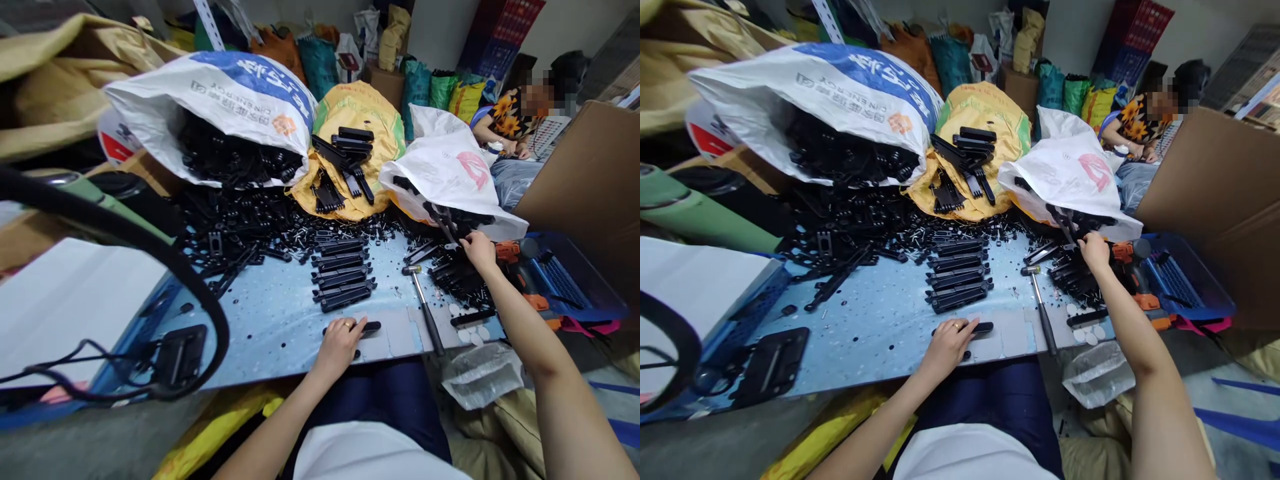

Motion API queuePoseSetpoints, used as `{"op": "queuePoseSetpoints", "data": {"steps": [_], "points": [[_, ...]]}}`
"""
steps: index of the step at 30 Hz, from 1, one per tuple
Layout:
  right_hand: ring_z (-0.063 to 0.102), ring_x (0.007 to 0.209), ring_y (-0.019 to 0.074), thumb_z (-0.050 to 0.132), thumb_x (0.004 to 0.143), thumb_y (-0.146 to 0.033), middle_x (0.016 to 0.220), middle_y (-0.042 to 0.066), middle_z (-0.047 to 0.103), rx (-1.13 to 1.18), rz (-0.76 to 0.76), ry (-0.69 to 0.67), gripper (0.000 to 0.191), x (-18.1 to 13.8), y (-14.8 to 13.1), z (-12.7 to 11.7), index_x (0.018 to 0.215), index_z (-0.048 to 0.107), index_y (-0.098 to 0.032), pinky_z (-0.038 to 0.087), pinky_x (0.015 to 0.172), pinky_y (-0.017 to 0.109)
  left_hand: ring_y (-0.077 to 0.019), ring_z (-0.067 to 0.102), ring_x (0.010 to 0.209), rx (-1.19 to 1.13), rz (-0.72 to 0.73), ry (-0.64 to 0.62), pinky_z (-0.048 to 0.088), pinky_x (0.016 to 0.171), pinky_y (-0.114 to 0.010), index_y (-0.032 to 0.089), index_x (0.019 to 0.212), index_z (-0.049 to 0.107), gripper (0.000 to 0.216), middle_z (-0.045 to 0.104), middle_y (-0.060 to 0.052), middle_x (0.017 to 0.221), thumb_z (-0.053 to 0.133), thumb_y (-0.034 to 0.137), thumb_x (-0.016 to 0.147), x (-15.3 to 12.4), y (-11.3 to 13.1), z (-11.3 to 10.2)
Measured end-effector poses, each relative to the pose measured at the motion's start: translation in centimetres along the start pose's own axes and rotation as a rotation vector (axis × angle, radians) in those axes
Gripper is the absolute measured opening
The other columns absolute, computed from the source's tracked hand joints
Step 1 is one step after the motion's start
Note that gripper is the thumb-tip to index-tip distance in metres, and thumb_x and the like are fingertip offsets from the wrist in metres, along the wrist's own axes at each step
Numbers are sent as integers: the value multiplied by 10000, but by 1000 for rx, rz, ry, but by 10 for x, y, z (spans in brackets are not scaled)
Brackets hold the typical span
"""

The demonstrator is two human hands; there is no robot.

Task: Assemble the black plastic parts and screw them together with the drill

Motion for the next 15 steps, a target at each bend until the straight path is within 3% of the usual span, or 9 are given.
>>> {"op": "queuePoseSetpoints", "data": {"steps": [3, 5, 7, 9, 11, 13, 15], "points": [[553, 1043, 261, 409, 834, -260, 1035, 140, 614, 186, -30, 186, 240, -43, 22, -36, 896, 625, -174, 442, 899, 409, -223, 569, 876, -133, -108, 14, 461, 761, -373, 209, 1135, 586, 290, 619, -97, 921, 474, 246, 870, 3, -4, -5], [566, 1028, 251, 380, 857, -325, 1050, 129, 613, 360, -47, 287, 279, -81, 25, -54, 934, 614, -195, 453, 902, 423, -241, 560, 962, -341, -208, 73, 453, 831, -412, 205, 1168, 559, 343, 617, -102, 986, 509, 334, 854, 8, -7, -13], [612, 929, 232, 384, 858, -416, 1070, 105, 610, 592, -86, 246, 311, -122, 14, -54, 964, 608, -228, 504, 829, 415, -225, 577, 968, -658, -332, 127, 463, 844, -402, 202, 1225, 506, 437, 610, -99, 1035, 514, 411, 841, 15, -11, -16], [641, 818, 209, 412, 844, -467, 1037, 80, 629, 822, -168, 49, 313, -163, -15, -34, 945, 618, -255, 538, 752, 396, -191, 621, 885, -1029, -482, 152, 496, 780, -362, 198, 1275, 444, 508, 605, -91, 1053, 489, 456, 840, 21, -13, -12], [649, 792, 199, 451, 827, -484, 995, 62, 649, 953, -305, -238, 318, -203, -56, -5, 985, 623, -268, 544, 735, 382, -167, 646, 768, -1314, -632, 173, 513, 695, -323, 171, 1242, 465, 527, 621, -79, 991, 509, 474, 813, 24, -11, -6], [643, 862, 203, 509, 800, -482, 997, 55, 655, 954, -407, -494, 410, -235, -90, 27, 1148, 565, -272, 523, 797, 384, -159, 642, 688, -1403, -731, 212, 509, 654, -303, 136, 1091, 561, 475, 638, -51, 844, 584, 464, 749, 22, -11, -5], [631, 916, 202, 526, 793, -483, 1043, 67, 644, 895, -395, -651, 554, -245, -103, 61, 1290, 449, -251, 492, 856, 390, -152, 627, 645, -1319, -746, 257, 501, 654, -289, 127, 917, 613, 377, 627, -22, 716, 646, 425, 689, 17, -12, -13]]}}
Point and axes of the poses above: each hand's wrist, its own x-axis towards the middle knuckle, its own z-axis out of the palm, y = z × x, the point moved 10 cm from there along x, towards the middle knuckle
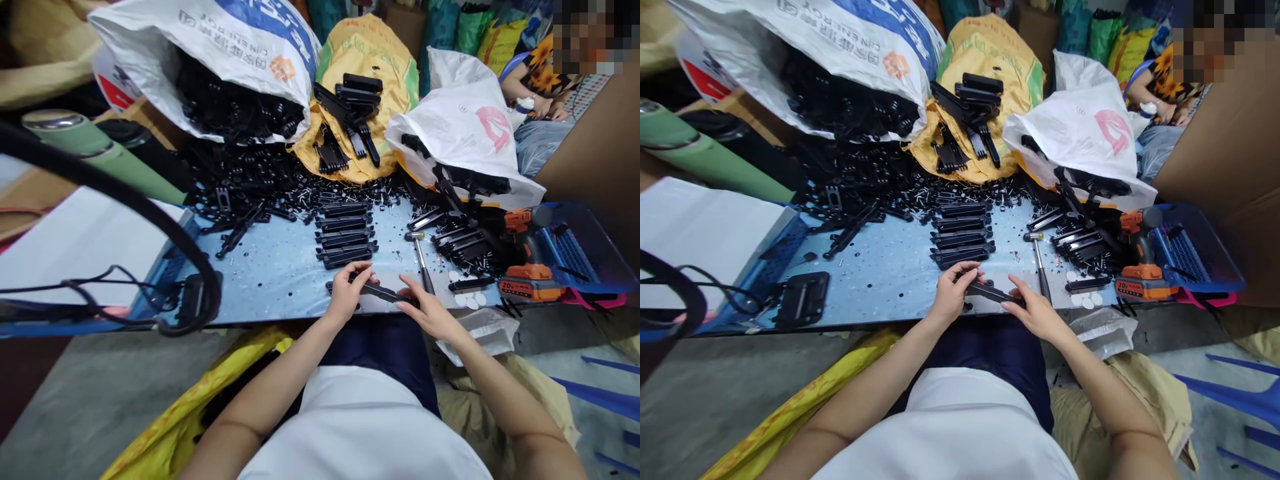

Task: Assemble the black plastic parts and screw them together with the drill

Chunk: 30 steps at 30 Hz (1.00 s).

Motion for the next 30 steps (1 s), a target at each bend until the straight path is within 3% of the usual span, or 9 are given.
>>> {"op": "queuePoseSetpoints", "data": {"steps": [2, 5, 8, 9, 12, 15, 22, 26, 30], "points": [[628, 923, 203, 482, 818, -499, 1076, 94, 630, -13, 122, 1, 582, 14, 29, 1, 1318, 411, -211, 479, 869, 397, -147, 619, 643, 125, 87, 24, 495, 673, -285, 139, 843, 624, 298, 626, -13, 693, 649, 388, 682, -7, 9, -5], [594, 997, 251, 396, 847, -535, 1089, 149, 616, -137, 231, 229, 559, 25, 63, -38, 1244, 482, -151, 442, 903, 457, -154, 621, 714, 289, 227, 41, 488, 735, -293, 163, 833, 633, 221, 641, -22, 772, 611, 350, 717, -15, 22, -11], [507, 1124, 293, 394, 834, -577, 1162, 173, 576, -355, 83, 408, 570, 21, 44, -66, 1188, 527, -150, 364, 973, 496, -165, 619, 785, 362, 311, 59, 481, 777, -298, 175, 850, 625, 196, 639, -28, 824, 573, 343, 761, -21, 28, -8], [500, 1133, 283, 415, 827, -579, 1185, 158, 567, -398, -13, 343, 566, 22, 30, -58, 1200, 518, -166, 367, 976, 472, -166, 619, 791, 376, 324, 51, 482, 776, -297, 176, 864, 619, 200, 636, -29, 826, 554, 346, 782, -22, 28, -4], [581, 1011, 213, 434, 855, -520, 1138, 88, 607, -456, -232, -101, 475, 19, -5, -1, 1223, 486, -225, 448, 856, 348, -174, 611, 842, 461, 396, -53, 478, 796, -302, 176, 989, 590, 272, 632, -52, 885, 491, 381, 841, -24, 29, 14], [622, 893, 193, 407, 903, -418, 1025, 75, 651, -631, -245, -338, 332, 16, -11, 29, 1135, 526, -211, 440, 722, 280, -227, 530, 1056, 728, 511, -232, 419, 913, -364, 173, 1179, 503, 422, 581, -108, 1112, 469, 440, 853, -22, 29, 28], [622, 789, 194, 426, 895, -438, 877, 78, 659, -1034, -219, -452, 306, 27, 6, 37, 989, 549, -174, 299, 554, 244, -274, 498, 1044, 1396, 346, -609, 399, 873, -411, 173, 1173, 501, 479, 555, -122, 1092, 424, 521, 854, 0, -17, 31], [605, 779, 175, 371, 914, -448, 871, 74, 643, -1111, -236, -379, 328, 29, -2, 39, 982, 558, -187, 263, 553, 249, -296, 528, 975, 1435, 397, -606, 410, 839, -417, 159, 1100, 512, 659, 564, -126, 1035, 553, 670, 687, -4, -16, 38], [584, 774, 177, 323, 933, -427, 869, 77, 629, -1167, -279, -262, 340, 27, -18, 37, 1006, 564, -200, 256, 577, 267, -272, 574, 887, 1370, 463, -526, 447, 755, -375, 158, 1019, 513, 536, 590, -111, 961, 577, 591, 709, -7, -12, 34]]}}
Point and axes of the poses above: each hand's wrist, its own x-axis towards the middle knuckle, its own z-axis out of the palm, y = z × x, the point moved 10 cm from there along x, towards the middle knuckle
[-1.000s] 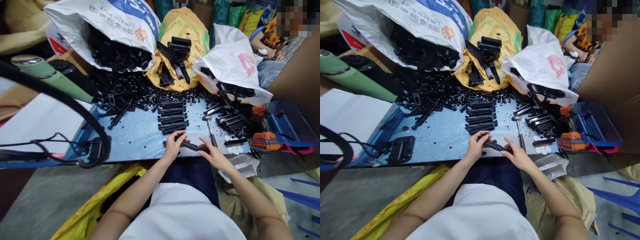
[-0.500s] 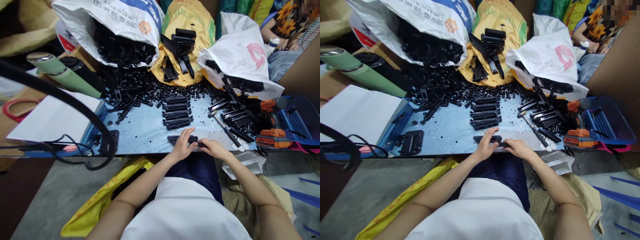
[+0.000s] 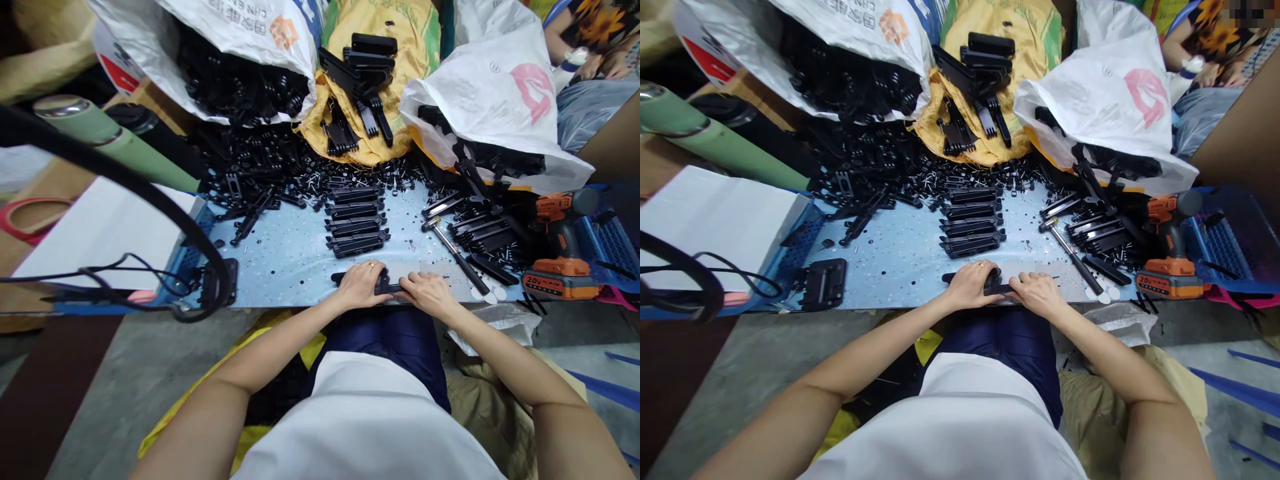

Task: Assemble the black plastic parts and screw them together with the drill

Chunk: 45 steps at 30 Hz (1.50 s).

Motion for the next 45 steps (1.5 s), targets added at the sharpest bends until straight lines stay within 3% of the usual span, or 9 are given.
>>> {"op": "queuePoseSetpoints", "data": {"steps": [7, 13, 16, 22, 27, 31, 36, 41, 45], "points": [[546, 741, 172, 307, 951, -341, 820, 85, 620, -52, -71, 106, 309, 3, -10, -22, 1033, 561, -185, 235, 603, 281, -236, 604, 869, -47, 109, 170, 470, 718, -327, 161, 976, 523, 380, 613, -96, 901, 499, 501, 808, -8, -1, -10], [511, 697, 159, 354, 928, -415, 743, 52, 599, -24, -101, 235, 335, 1, 6, -8, 880, 589, -182, 243, 613, 276, -239, 583, 919, -1, 137, 3, 461, 759, -333, 168, 1002, 534, 452, 616, -92, 940, 535, 560, 776, 3, 11, 1], [508, 726, 162, 379, 907, -455, 768, 53, 600, 9, -134, 342, 366, -7, 17, 1, 811, 596, -176, 269, 637, 277, -253, 496, 1086, 57, 151, 13, 405, 886, -372, 168, 1148, 488, 462, 574, -113, 1115, 493, 504, 830, 45, 18, -15], [515, 783, 176, 408, 888, -475, 811, 67, 616, 150, -71, 391, 367, -21, 36, 8, 863, 616, -174, 330, 708, 292, -266, 461, 1111, 168, -242, 52, 379, 864, -377, 55, 1090, 554, 329, 560, -194, 1137, 325, 33, 856, 175, -45, -50], [523, 886, 213, 316, 932, -324, 953, 110, 625, 212, 226, 430, 336, 22, 117, -20, 1005, 599, -157, 384, 775, 323, -278, 498, 1052, 124, -249, 43, 364, 868, -391, 13, 939, 613, 289, 609, -215, 1023, 360, -32, 806, 215, -60, -39], [506, 962, 239, 318, 899, -198, 1042, 133, 609, 207, 408, 363, 306, 99, 182, -38, 1051, 579, -151, 406, 790, 339, -247, 551, 962, 58, -254, 121, 398, 828, -351, 57, 947, 613, 206, 628, -168, 994, 441, 65, 833, 188, -46, -47], [521, 987, 250, 388, 854, -148, 1071, 157, 606, 170, 436, 216, 280, 165, 194, -38, 1073, 559, -116, 410, 794, 338, -159, 586, 699, -582, -359, 362, 442, 676, -275, 134, 765, 627, 151, 643, -41, 732, 594, 280, 784, 84, -61, -74], [558, 931, 241, 437, 803, -108, 1095, 161, 583, 245, 440, 256, 310, 153, 185, -31, 1087, 559, -100, 424, 786, 347, -73, 486, 486, -1270, -702, 398, 392, 500, -205, 128, 682, 602, 349, 575, 9, 562, 721, 448, 613, -25, -104, -37], [576, 795, 188, 527, 788, -193, 938, 95, 607, 452, 290, 410, 204, 116, 166, -39, 954, 634, -140, 454, 741, 313, -59, 460, 456, -1446, -811, 349, 373, 472, -196, 129, 628, 588, 406, 559, 17, 530, 778, 465, 504, -56, -104, 0]]}}
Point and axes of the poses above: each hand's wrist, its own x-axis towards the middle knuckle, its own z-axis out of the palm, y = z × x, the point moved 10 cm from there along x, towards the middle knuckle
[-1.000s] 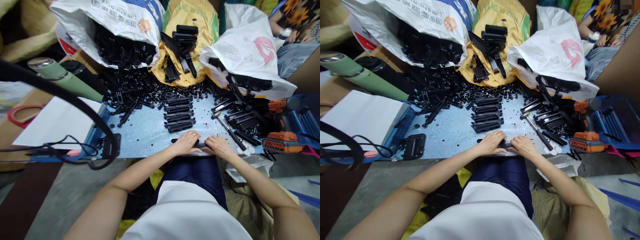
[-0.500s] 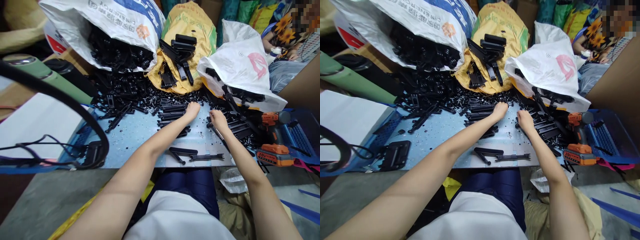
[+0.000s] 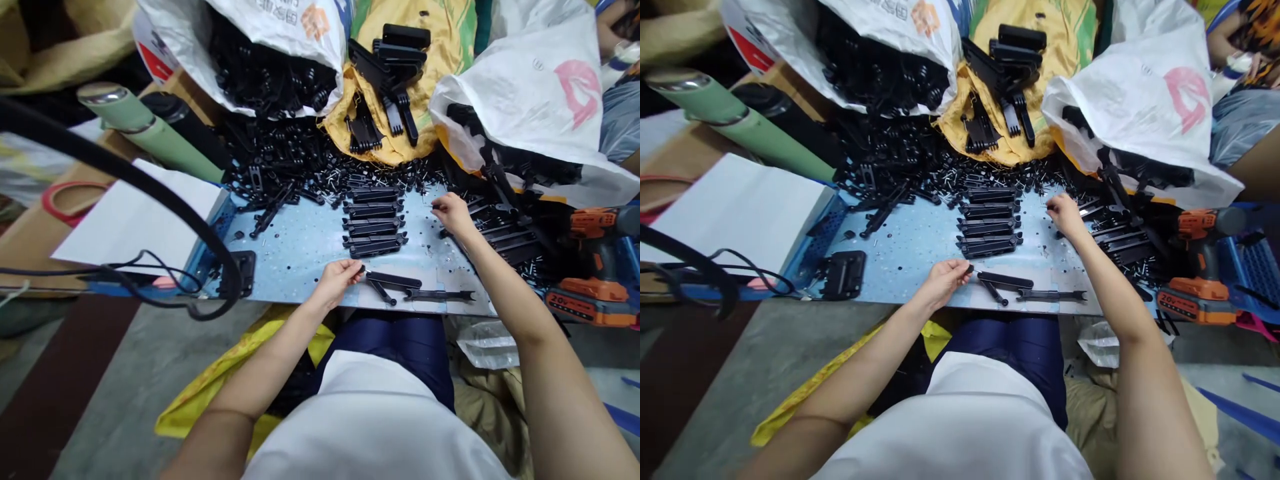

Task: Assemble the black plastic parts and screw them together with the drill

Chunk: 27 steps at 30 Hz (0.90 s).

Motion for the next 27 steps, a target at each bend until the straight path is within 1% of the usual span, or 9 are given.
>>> {"op": "queuePoseSetpoints", "data": {"steps": [2, 4, 7, 11, 14, 18, 23, 25, 27], "points": [[570, 725, 167, 528, 812, -273, 879, 76, 606, 106, -75, 19, 197, -24, -12, -10, 917, 650, -160, 465, 692, 303, -63, 457, 451, 22, 1, 3, 369, 467, -200, 135, 614, 581, 395, 558, 18, 522, 768, 468, 515, 0, -8, 2], [566, 695, 159, 528, 825, -348, 838, 65, 612, 170, -120, 28, 232, -48, -26, -19, 907, 654, -172, 465, 668, 296, -72, 459, 454, 96, 48, 11, 374, 474, -208, 141, 611, 581, 362, 555, 19, 516, 735, 464, 561, 1, -5, 4], [564, 678, 157, 528, 824, -436, 770, 52, 625, 180, -154, -12, 283, -80, -48, -24, 843, 654, -184, 453, 657, 286, -102, 501, 523, 302, 207, 31, 411, 538, -231, 151, 639, 601, 271, 570, 13, 557, 671, 413, 637, 0, 16, 8], [573, 680, 153, 464, 859, -466, 748, 53, 637, 125, -202, -148, 342, -110, -73, -13, 777, 652, -192, 437, 652, 266, -137, 547, 637, 567, 378, 5, 438, 619, -255, 170, 736, 638, 157, 614, -3, 681, 623, 315, 678, -6, 39, 17], [588, 697, 153, 447, 877, -433, 761, 60, 641, 81, -211, -221, 333, -123, -79, -1, 791, 646, -181, 436, 659, 255, -135, 551, 623, 612, 361, -63, 437, 604, -253, 165, 733, 646, 160, 631, -20, 724, 608, 315, 694, -5, 33, 22], [602, 720, 162, 476, 877, -359, 771, 65, 645, 7, -201, -294, 261, -130, -78, 9, 801, 638, -169, 432, 665, 253, -104, 507, 530, 556, 290, -48, 416, 539, -233, 150, 791, 642, 198, 620, -14, 711, 628, 316, 684, 4, 17, 17], [598, 739, 166, 483, 881, -298, 783, 74, 631, -152, -203, -367, 209, -135, -90, 14, 799, 617, -160, 410, 662, 245, -118, 524, 567, 598, 284, -79, 419, 565, -233, 149, 817, 628, 195, 594, 2, 668, 621, 306, 703, 13, 10, 18], [589, 741, 166, 462, 891, -271, 781, 81, 618, -220, -247, -366, 204, -139, -98, 19, 805, 605, -154, 401, 657, 244, -133, 538, 596, 720, 325, -82, 433, 599, -259, 155, 868, 623, 206, 608, -10, 714, 593, 313, 739, 10, 14, 21], [581, 739, 166, 429, 904, -254, 760, 81, 609, -248, -305, -339, 216, -145, -103, 26, 816, 599, -153, 402, 655, 248, -181, 573, 750, 903, 473, -43, 445, 704, -314, 164, 923, 616, 213, 635, -56, 855, 534, 317, 798, -2, 25, 30]]}}
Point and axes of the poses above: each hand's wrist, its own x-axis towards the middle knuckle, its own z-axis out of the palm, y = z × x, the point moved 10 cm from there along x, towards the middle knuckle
